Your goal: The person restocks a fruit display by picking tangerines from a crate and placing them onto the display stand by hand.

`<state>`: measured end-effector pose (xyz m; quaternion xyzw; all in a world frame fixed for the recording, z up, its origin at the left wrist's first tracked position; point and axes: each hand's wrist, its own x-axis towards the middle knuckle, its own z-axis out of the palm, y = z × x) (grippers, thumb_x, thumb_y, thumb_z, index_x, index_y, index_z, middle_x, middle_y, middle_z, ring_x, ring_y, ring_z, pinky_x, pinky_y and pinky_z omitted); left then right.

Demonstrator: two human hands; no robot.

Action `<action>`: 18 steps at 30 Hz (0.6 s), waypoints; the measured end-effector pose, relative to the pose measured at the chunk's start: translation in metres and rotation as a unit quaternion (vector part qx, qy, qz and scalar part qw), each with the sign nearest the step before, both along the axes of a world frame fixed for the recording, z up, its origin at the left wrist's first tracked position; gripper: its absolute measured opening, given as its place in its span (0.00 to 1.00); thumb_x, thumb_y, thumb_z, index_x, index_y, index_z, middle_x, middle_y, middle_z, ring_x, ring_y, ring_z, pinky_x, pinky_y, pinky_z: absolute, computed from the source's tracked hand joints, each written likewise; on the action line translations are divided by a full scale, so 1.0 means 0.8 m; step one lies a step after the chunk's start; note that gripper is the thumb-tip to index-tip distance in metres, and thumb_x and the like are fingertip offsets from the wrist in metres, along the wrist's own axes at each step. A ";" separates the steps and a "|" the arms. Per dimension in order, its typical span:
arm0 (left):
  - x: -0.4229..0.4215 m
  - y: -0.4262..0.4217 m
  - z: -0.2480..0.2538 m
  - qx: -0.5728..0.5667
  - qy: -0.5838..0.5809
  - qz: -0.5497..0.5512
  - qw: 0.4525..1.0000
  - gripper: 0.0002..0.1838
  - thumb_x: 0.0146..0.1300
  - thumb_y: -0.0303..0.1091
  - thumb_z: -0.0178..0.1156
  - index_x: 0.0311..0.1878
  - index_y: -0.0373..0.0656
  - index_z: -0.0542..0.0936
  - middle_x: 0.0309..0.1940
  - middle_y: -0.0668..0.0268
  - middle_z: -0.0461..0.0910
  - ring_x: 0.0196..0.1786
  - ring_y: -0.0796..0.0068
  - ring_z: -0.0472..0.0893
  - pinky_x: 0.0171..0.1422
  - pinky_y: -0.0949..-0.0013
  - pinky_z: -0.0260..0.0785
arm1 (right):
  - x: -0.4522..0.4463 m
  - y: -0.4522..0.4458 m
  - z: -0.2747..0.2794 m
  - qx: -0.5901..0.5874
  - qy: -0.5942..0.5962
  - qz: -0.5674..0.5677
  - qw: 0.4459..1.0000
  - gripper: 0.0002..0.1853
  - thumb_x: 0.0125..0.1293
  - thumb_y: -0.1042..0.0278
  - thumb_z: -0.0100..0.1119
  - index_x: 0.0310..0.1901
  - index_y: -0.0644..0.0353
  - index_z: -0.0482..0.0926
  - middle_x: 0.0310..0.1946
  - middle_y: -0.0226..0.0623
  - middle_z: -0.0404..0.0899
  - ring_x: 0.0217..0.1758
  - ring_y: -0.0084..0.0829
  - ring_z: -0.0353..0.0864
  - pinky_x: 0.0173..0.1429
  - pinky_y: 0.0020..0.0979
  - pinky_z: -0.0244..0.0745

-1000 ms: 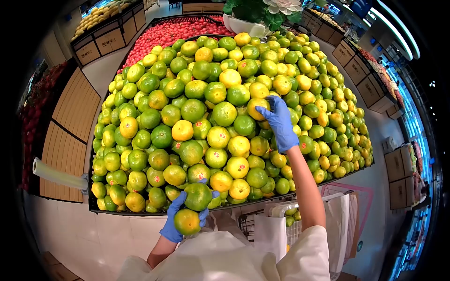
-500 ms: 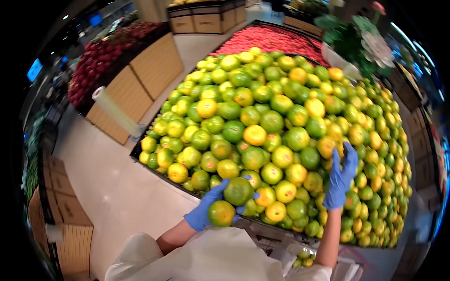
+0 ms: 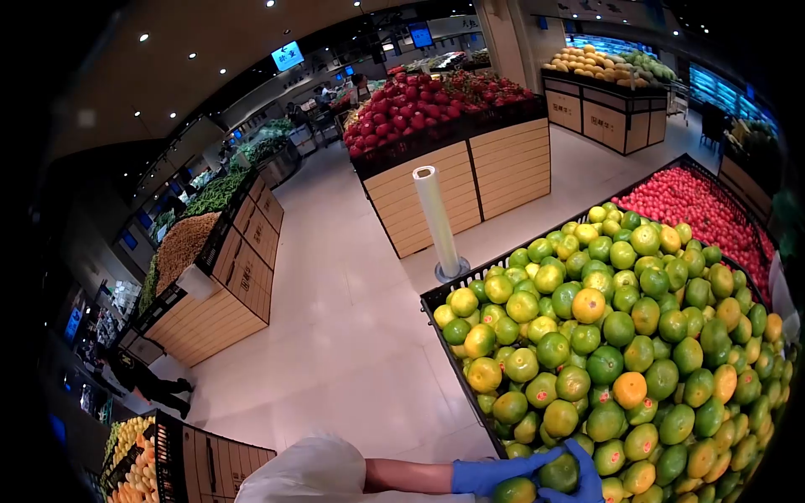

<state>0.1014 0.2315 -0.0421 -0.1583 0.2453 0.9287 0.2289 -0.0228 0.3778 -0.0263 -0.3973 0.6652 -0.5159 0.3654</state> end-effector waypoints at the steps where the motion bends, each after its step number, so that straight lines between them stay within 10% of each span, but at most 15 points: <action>1: 0.003 -0.003 -0.003 0.020 0.036 -0.014 0.999 0.29 0.67 0.63 0.45 0.58 0.48 0.69 0.34 0.62 0.79 0.31 0.74 0.80 0.32 0.75 0.74 | 0.001 0.002 -0.007 -0.012 -0.050 -0.010 0.999 0.51 0.36 0.66 0.79 0.65 0.65 0.62 0.60 0.42 0.69 0.63 0.34 0.68 0.67 0.34 0.64; 4: 0.015 -0.004 0.075 -0.067 0.056 0.035 0.996 0.18 0.72 0.44 0.48 0.56 0.42 0.71 0.36 0.69 0.79 0.29 0.83 0.76 0.31 0.80 0.72 | 0.006 0.005 -0.009 -0.013 -0.041 -0.046 0.998 0.50 0.36 0.66 0.78 0.65 0.65 0.62 0.60 0.41 0.68 0.63 0.34 0.68 0.67 0.34 0.64; 5: 0.011 0.000 0.098 -0.050 -0.024 0.038 0.998 0.30 0.72 0.59 0.37 0.40 0.41 0.78 0.26 0.69 0.77 0.23 0.82 0.73 0.27 0.80 0.69 | 0.007 0.007 -0.009 -0.004 0.020 -0.074 0.997 0.50 0.38 0.66 0.78 0.65 0.65 0.62 0.60 0.39 0.68 0.63 0.34 0.68 0.67 0.34 0.64; 8: 0.017 0.021 0.032 0.081 0.015 0.174 0.981 0.27 0.69 0.57 0.47 0.59 0.47 0.69 0.36 0.62 0.81 0.37 0.73 0.82 0.39 0.75 0.75 | -0.019 0.029 -0.055 -0.127 0.061 -0.217 0.966 0.46 0.43 0.63 0.74 0.65 0.63 0.62 0.59 0.37 0.68 0.61 0.34 0.70 0.63 0.34 0.68; 11: 0.008 0.009 -0.002 0.168 -0.040 0.114 0.978 0.21 0.66 0.48 0.55 0.55 0.44 0.73 0.40 0.63 0.82 0.43 0.73 0.82 0.46 0.72 0.76 | 0.013 0.030 0.058 -0.004 0.001 -0.311 0.950 0.33 0.56 0.81 0.60 0.66 0.59 0.66 0.63 0.42 0.65 0.64 0.35 0.65 0.69 0.34 0.60; 16: 0.015 -0.003 0.021 0.245 -0.039 0.102 0.963 0.18 0.62 0.46 0.61 0.49 0.44 0.77 0.41 0.63 0.80 0.44 0.72 0.81 0.52 0.64 0.78 | -0.035 0.133 -0.038 0.095 0.364 -0.206 0.903 0.28 0.65 0.73 0.51 0.67 0.55 0.61 0.49 0.38 0.76 0.41 0.26 0.75 0.39 0.23 0.72; 18: 0.016 -0.010 0.044 0.185 -0.079 0.170 0.965 0.20 0.65 0.51 0.57 0.48 0.43 0.76 0.39 0.63 0.80 0.41 0.71 0.81 0.49 0.65 0.78 | -0.020 0.108 -0.017 0.082 0.248 -0.274 0.926 0.28 0.65 0.74 0.52 0.66 0.51 0.61 0.42 0.28 0.79 0.23 0.15 0.67 0.22 0.16 0.58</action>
